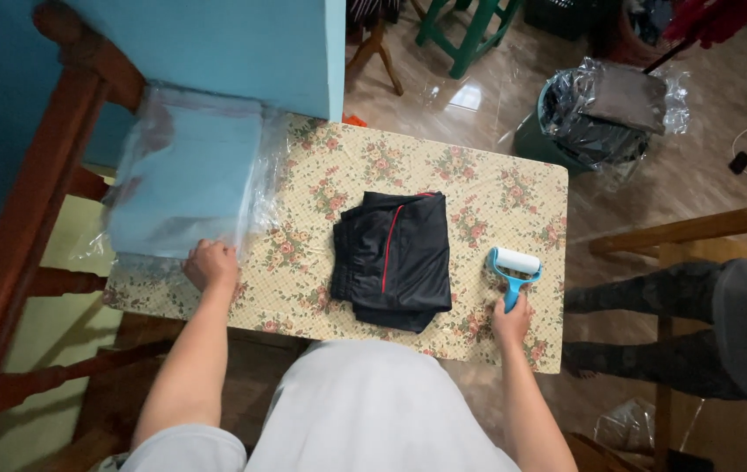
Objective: Lint rolling, folding, and packing a pair of black pants into a plastic shipping bag
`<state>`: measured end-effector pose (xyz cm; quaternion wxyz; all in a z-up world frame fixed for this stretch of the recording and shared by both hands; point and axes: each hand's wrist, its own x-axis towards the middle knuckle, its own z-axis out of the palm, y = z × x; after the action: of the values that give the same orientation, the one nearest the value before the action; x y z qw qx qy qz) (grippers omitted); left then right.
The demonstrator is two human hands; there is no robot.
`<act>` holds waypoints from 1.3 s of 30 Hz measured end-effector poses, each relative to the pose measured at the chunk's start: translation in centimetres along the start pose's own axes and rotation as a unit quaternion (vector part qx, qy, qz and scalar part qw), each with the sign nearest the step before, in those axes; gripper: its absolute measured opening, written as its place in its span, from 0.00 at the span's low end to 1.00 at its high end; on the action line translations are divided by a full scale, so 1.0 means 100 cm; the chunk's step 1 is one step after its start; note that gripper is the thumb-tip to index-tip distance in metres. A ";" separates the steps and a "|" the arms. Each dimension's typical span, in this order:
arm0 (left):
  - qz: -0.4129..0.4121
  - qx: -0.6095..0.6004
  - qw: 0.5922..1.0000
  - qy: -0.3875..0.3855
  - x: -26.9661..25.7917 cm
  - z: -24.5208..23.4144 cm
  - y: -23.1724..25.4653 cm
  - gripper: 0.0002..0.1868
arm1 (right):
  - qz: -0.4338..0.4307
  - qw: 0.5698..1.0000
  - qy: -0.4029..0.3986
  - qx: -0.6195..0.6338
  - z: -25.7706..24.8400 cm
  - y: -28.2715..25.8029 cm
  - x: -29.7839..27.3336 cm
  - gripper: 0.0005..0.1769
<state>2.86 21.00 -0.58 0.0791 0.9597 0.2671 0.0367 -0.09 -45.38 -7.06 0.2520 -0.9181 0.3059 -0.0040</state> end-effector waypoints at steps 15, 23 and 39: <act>0.171 -0.163 0.943 0.234 0.013 -0.063 0.060 0.07 | 0.033 0.997 0.013 -0.062 -0.018 -0.033 0.007 0.33; 0.229 -0.567 0.780 -0.134 -0.079 -0.174 0.183 0.12 | -0.197 0.957 -0.054 0.204 -0.056 -0.197 -0.083 0.30; 0.050 -0.834 0.279 -0.474 -0.124 -0.196 0.207 0.17 | -0.052 0.479 -0.551 0.681 -0.021 -0.268 -0.117 0.47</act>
<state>0.51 -0.30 21.92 0.9470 0.2323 -0.0419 -0.2180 5.07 -21.42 8.92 0.9146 -0.2865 -0.0429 0.2819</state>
